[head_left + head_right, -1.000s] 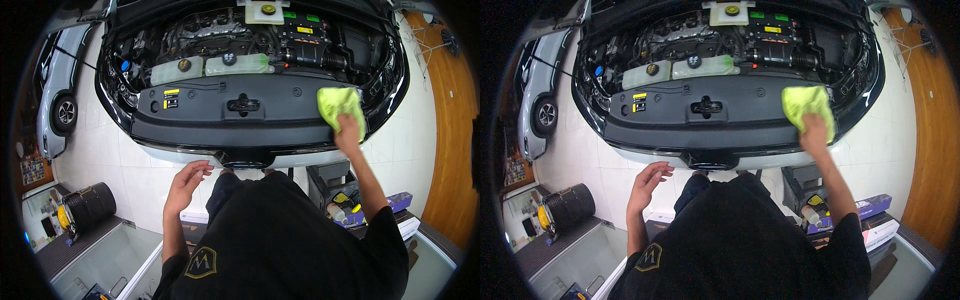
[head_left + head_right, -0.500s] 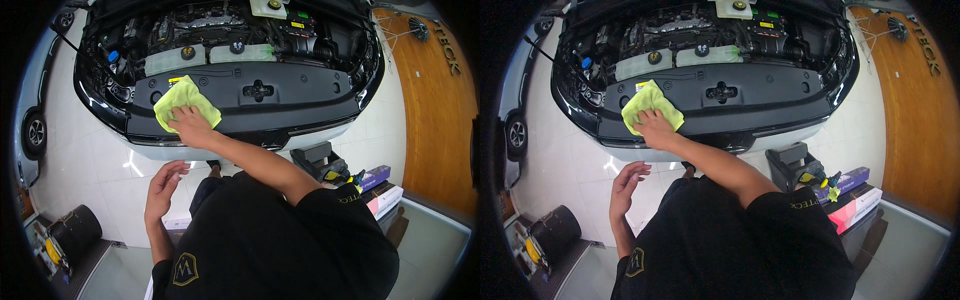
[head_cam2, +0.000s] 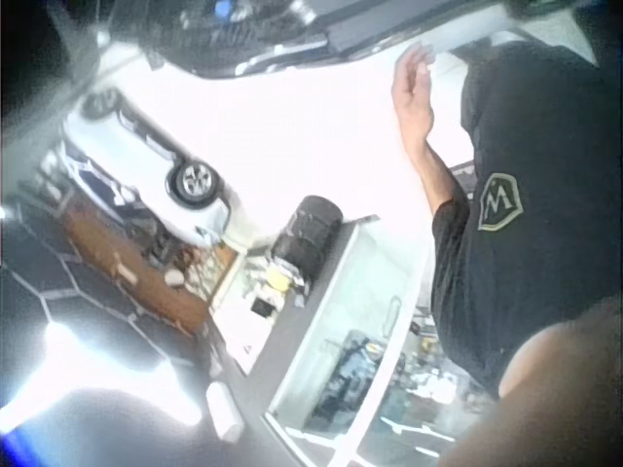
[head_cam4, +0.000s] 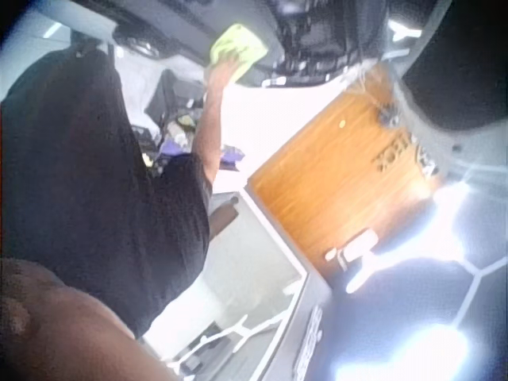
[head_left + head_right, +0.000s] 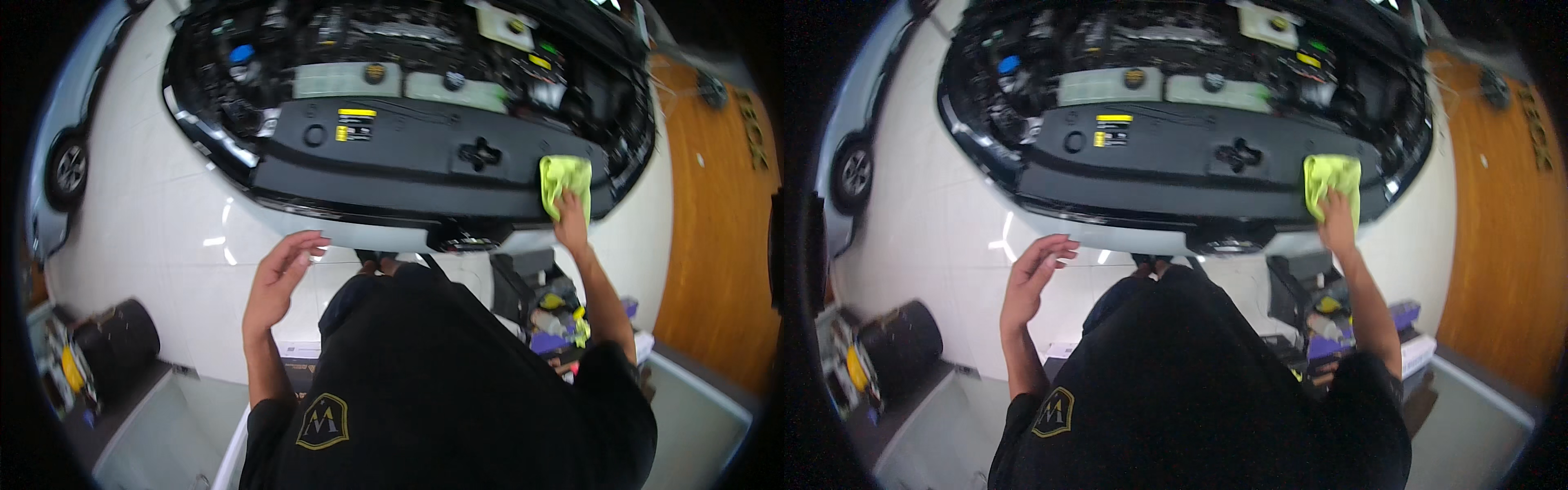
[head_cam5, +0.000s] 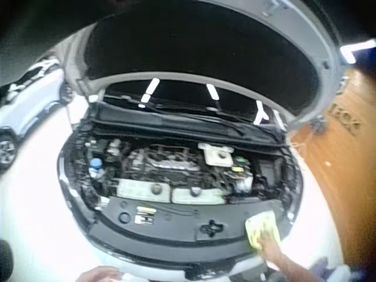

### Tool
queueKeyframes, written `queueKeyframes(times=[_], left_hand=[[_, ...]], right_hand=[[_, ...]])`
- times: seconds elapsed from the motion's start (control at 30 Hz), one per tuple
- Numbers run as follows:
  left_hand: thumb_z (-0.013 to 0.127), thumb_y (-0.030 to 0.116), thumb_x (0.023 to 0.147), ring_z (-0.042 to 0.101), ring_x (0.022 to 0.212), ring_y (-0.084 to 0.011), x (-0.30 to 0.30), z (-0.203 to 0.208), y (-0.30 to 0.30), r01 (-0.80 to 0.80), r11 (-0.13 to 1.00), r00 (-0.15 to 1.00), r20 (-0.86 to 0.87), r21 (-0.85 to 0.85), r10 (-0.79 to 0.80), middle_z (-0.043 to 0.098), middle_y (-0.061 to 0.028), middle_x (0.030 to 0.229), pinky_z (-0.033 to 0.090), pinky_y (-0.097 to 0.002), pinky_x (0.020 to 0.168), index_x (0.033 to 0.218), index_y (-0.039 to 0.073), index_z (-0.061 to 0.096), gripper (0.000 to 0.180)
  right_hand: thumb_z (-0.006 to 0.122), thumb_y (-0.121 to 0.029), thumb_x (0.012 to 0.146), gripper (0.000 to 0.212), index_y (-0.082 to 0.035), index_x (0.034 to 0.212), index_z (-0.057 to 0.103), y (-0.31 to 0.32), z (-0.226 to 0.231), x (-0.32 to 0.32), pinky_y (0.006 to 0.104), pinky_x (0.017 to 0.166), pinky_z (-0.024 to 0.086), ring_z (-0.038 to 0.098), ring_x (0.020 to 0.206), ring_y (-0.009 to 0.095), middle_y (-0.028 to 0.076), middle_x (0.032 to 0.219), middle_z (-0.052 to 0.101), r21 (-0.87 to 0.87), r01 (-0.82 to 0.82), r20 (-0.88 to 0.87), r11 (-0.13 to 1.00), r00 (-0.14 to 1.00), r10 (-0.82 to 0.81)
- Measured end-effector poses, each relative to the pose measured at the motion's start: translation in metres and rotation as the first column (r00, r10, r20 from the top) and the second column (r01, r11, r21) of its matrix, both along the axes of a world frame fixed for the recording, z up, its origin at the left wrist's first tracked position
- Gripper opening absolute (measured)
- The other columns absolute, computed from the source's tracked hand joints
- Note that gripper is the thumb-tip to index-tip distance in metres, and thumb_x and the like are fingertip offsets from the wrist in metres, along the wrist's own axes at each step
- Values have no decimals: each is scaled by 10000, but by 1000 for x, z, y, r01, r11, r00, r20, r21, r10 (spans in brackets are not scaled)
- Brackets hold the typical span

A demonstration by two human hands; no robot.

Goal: The person wipes the engine bay of a white car with a yellow microfiber cloth. They hold a blue power tool in their left hand while wiping with their right. The person applies a liquid from a yellow bottle onto the cloth and continues wiping the engine cover and surrounding components.

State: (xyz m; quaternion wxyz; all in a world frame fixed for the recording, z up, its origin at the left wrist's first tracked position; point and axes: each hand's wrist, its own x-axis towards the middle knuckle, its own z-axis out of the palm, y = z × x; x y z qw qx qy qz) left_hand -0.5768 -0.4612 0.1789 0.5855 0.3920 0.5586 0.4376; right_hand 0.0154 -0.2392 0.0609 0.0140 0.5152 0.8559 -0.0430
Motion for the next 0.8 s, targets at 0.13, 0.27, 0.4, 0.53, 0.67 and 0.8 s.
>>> queueKeyframes(times=[0.13,0.27,0.4,0.53,0.67,0.8], left_hand=[[558,149,1045,620,1155,-200,2,12,-22,-75,995,997,24,-72,77,679,-106,1265,460,-352,1041,1376,15,575,358],[563,159,1051,623,1158,-192,8,22,-22,0,992,1000,-26,-126,-3,681,-99,1265,459,-340,1042,1377,18,579,355],[563,154,1052,629,1138,-182,-9,20,-8,59,992,994,-83,-109,-69,688,-92,1249,461,-326,1033,1368,19,589,344],[554,192,1058,635,1101,-172,-71,-6,-19,-89,982,981,-187,-166,57,704,-90,1209,477,-317,969,1355,24,600,345],[556,237,1058,639,1082,-174,-141,-34,-42,-175,956,962,-250,-236,114,721,-89,1164,484,-330,945,1347,37,610,355],[559,227,1057,635,1093,-175,-198,-40,-30,-118,965,979,-193,-236,72,715,-92,1174,481,-332,969,1352,45,608,350]], right_hand=[[723,18,717,397,-4,1108,658,-41,-27,-129,560,1202,315,418,1416,483,266,1472,517,-63,-164,-422,984,898,123],[725,-32,728,356,-25,1071,630,-40,-25,-288,518,1181,364,458,1389,429,219,1355,587,-22,-426,-504,905,786,358],[683,30,712,405,-20,1111,638,-12,-20,-313,466,1151,416,520,1344,402,213,1366,606,-63,-604,-591,795,664,458],[617,91,685,478,1,1153,659,12,-24,-210,461,1128,446,560,1307,396,224,1307,643,-195,-414,-513,889,815,267],[612,116,646,441,7,1070,663,-14,-1,-228,482,1147,425,558,1302,432,241,1298,644,-162,-377,-451,912,850,271],[699,70,603,410,1,1005,651,-55,-27,-378,494,1201,372,469,1416,388,229,1333,624,-133,-504,-522,853,768,372]])
